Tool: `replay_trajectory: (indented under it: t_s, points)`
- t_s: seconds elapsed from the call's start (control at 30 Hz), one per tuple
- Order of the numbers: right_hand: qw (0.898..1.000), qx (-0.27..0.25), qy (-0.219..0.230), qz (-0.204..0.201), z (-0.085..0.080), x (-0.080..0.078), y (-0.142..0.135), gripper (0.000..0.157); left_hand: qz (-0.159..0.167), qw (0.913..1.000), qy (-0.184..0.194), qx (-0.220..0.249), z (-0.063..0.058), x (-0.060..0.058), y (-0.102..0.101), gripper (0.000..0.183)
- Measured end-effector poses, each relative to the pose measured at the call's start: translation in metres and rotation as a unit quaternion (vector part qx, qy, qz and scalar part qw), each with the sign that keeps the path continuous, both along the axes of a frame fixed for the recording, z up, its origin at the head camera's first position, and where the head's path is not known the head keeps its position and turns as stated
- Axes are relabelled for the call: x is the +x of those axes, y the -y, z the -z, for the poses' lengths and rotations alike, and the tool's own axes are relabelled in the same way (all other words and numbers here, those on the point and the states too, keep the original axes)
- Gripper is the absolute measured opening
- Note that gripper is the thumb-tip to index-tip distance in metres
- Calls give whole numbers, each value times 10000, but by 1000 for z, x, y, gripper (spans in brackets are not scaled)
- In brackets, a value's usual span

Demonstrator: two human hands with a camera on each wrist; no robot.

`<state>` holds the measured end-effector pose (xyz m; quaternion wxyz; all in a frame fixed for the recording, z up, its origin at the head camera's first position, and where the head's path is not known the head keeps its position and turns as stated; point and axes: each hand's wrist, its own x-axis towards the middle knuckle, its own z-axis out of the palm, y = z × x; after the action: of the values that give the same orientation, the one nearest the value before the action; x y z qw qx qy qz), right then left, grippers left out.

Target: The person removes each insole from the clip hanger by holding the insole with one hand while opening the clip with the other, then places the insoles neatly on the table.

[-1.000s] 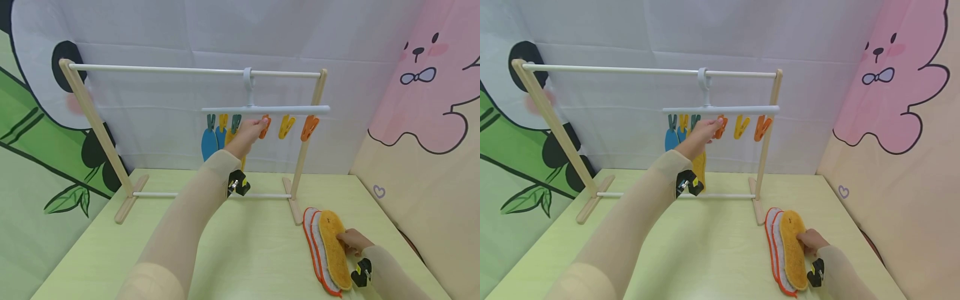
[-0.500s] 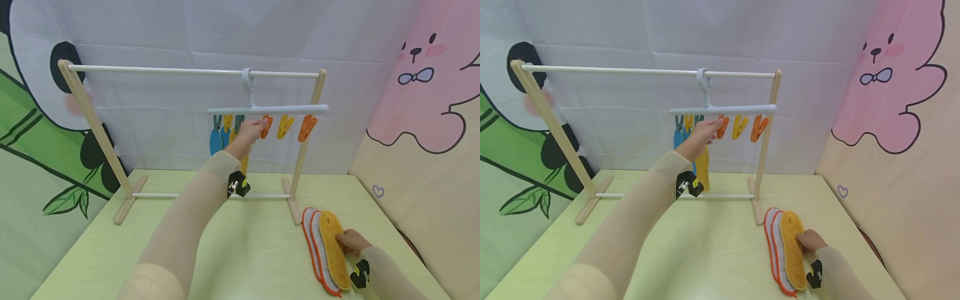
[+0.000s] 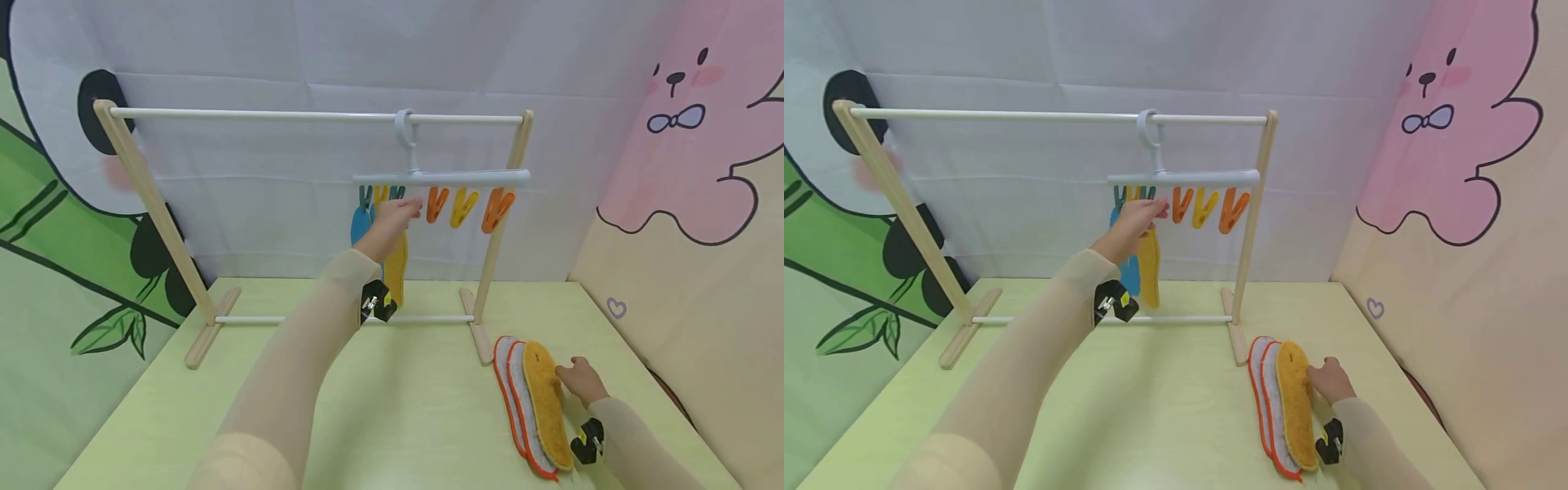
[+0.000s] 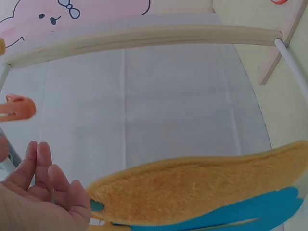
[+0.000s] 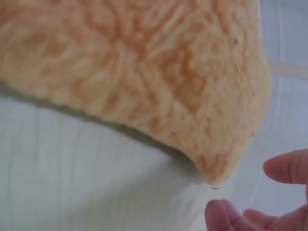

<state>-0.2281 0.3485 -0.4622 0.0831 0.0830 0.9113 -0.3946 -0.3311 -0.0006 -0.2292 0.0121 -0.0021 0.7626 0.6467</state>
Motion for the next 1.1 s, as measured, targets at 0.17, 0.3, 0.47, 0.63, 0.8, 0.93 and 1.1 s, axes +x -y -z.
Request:
replay_trajectory:
  t_s: [0.17,0.3,0.47,0.63,0.8,0.93,1.1]
  points:
    - [9997,-204,-33,125,-1,0,3,63,-650,9976,-148,-183,8,-6,15,26]
    - [9987,-467,-41,213,-3,-1,3,65,-687,9969,-184,-347,12,-11,23,24]
    - [9981,-582,42,191,-9,-1,5,65,-171,9978,-369,-523,11,-17,29,53]
    - [9982,-596,61,35,-11,1,12,64,219,9973,-267,-647,14,-24,33,63]
    - [9986,-527,-83,-1,-13,0,19,58,267,9984,-242,-444,17,-31,35,62]
    - [9981,-590,-135,81,-14,-3,24,54,275,9985,-387,-290,16,-32,38,61]
    - [9974,-695,-143,138,-15,-5,29,49,342,9981,-380,-335,17,-32,37,58]
